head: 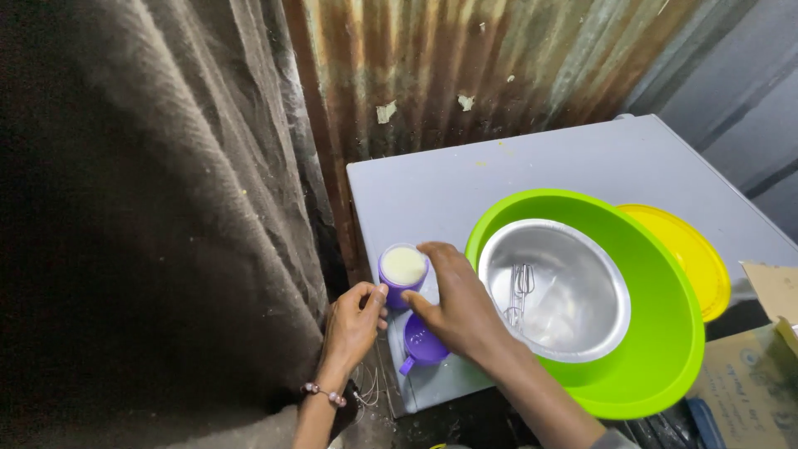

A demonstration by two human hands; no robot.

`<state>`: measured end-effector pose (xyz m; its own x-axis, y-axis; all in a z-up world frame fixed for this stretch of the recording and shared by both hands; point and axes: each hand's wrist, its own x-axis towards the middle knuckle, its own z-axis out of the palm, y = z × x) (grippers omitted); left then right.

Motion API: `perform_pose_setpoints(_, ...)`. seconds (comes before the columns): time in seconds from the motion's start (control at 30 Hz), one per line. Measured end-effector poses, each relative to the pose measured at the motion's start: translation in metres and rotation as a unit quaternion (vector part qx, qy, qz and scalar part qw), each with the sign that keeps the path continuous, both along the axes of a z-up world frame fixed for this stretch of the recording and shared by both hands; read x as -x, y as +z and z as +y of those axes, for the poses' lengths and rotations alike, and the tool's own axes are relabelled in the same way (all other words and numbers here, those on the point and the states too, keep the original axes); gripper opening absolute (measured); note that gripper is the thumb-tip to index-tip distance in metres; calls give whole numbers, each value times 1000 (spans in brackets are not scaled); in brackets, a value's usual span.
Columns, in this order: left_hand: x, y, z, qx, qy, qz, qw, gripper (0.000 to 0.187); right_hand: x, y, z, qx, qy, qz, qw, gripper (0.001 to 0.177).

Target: Filling small plastic cups with liquid, organizing them in a bowl, and preparing food items using a microwave and buckets.

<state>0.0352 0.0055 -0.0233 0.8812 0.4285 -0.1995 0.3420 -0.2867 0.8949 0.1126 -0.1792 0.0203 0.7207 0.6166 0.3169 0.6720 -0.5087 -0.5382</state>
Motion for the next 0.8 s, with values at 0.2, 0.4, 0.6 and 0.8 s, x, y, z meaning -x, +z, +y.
perform_pose_setpoints(0.2, -11, -18, -2, 66, -8, -2, 998, 39, 102, -33, -22, -84, -145, 107, 980, 25)
perform_pose_setpoints(0.4, -13, -27, -1, 86, -21, 0, 996, 30, 137, -117, -7, -196, -295, 483, 800, 23)
perform_pose_setpoints(0.6, 16, -44, -10, 35, 54, -19, 998, 43, 134, -112, 20, -326, -311, 538, 712, 40)
perform_pose_setpoints(0.8, 85, -38, -34, -14, 107, -1, 994, 54, 134, -91, 33, -396, -305, 567, 655, 37)
